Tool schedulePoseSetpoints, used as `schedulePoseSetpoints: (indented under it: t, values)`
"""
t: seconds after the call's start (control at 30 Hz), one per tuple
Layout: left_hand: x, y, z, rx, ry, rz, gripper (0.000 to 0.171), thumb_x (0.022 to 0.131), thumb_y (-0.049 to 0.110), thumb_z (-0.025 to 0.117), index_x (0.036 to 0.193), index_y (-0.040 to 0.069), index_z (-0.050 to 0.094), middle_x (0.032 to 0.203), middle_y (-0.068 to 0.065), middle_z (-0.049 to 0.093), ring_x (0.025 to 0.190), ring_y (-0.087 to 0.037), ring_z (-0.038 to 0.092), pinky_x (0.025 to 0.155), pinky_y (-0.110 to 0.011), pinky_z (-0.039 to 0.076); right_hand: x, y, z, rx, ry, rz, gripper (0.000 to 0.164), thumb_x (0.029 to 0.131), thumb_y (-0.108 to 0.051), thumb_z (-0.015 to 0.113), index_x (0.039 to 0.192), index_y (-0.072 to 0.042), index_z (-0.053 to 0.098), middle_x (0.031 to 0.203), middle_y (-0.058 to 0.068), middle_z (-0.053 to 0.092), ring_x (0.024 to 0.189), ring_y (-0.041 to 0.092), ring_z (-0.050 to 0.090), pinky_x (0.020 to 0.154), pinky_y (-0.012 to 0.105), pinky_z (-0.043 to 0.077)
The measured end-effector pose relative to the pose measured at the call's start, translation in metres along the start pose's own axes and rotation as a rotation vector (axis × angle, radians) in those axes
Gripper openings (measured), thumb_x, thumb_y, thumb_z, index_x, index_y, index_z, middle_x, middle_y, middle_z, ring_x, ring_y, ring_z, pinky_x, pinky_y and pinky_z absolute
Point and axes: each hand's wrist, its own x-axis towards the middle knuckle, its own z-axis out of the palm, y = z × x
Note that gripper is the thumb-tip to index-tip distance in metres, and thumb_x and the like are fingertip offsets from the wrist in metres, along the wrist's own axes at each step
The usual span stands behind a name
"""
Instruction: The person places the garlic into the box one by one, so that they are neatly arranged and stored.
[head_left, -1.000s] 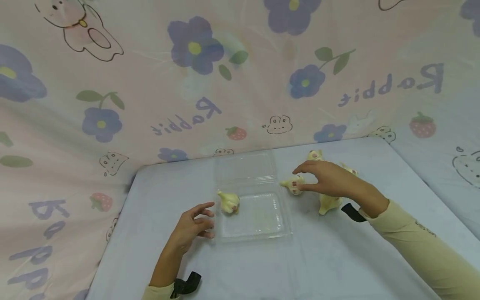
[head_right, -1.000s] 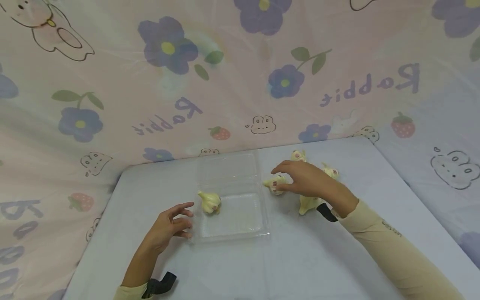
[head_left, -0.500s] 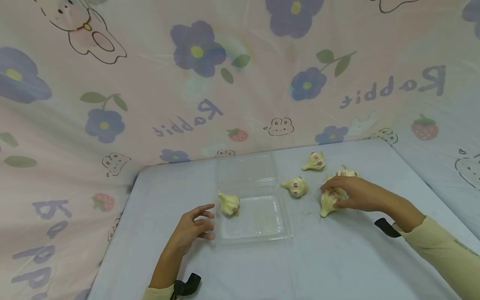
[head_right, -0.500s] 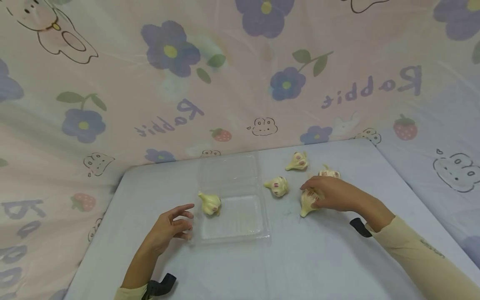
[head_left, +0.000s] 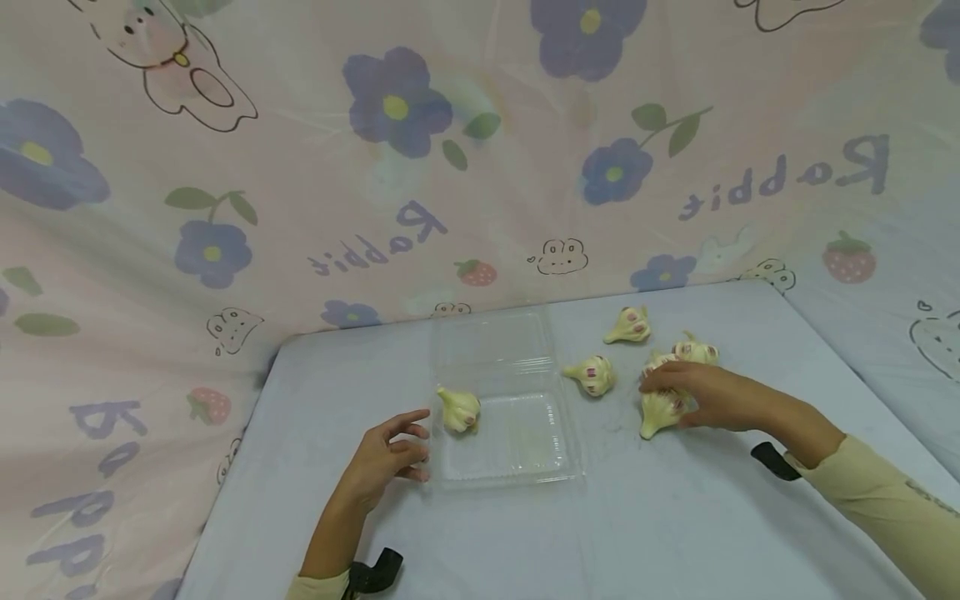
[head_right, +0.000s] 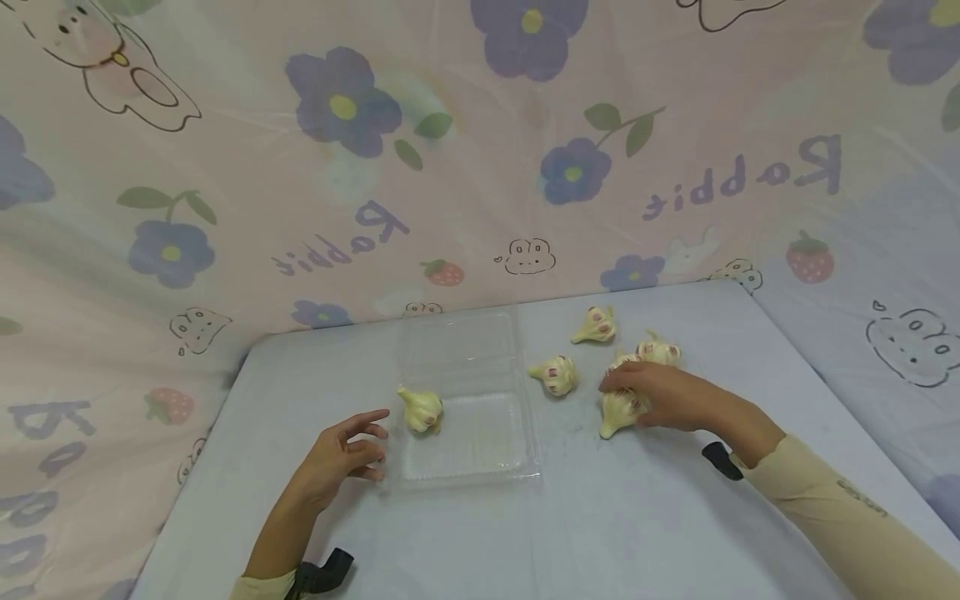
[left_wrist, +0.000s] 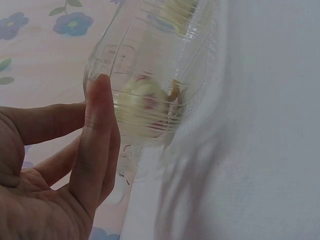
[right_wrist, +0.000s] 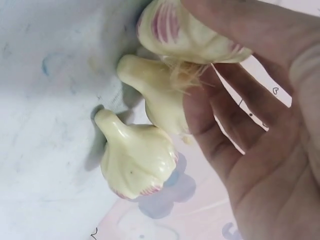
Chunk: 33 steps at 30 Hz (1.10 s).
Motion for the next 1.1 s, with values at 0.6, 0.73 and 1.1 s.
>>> schedulePoseSetpoints:
  t: [0.6,0.73,1.1]
  values:
    - [0.001,-0.002,0.000,-0.007,-0.001,-0.003,0.061,0.087,-0.007,0.067,0.144,0.002,0.049,0.117,-0.015,0.052,0.081,-0.017,0.063,0.063,-0.031,0.063,-0.006,0.000,0.017,0.147,0.092,0.024,0.060,0.081,-0.019,0.082,0.134,-0.009,0.058,0.136,0.006,0.059,0.124,0.025,0.055,0.094,0.037,0.055]
    - [0.000,-0.001,0.000,-0.012,0.003,-0.006,0.061,0.087,-0.008,0.066,0.145,0.002,0.048,0.117,-0.015,0.052,0.081,-0.017,0.063,0.063,-0.031,0.064,-0.004,0.001,0.025,0.228,0.130,-0.023,0.061,0.082,-0.024,0.083,0.135,-0.009,0.056,0.134,0.008,0.059,0.113,0.008,0.054,0.083,0.024,0.056]
    - [0.000,0.000,-0.001,-0.005,-0.002,-0.005,0.059,0.089,-0.008,0.065,0.145,0.001,0.048,0.117,-0.016,0.052,0.081,-0.017,0.063,0.064,-0.031,0.064,0.005,-0.001,0.043,0.414,0.125,-0.021,0.060,0.086,-0.029,0.079,0.134,-0.003,0.052,0.131,0.013,0.055,0.104,0.002,0.057,0.081,0.022,0.058]
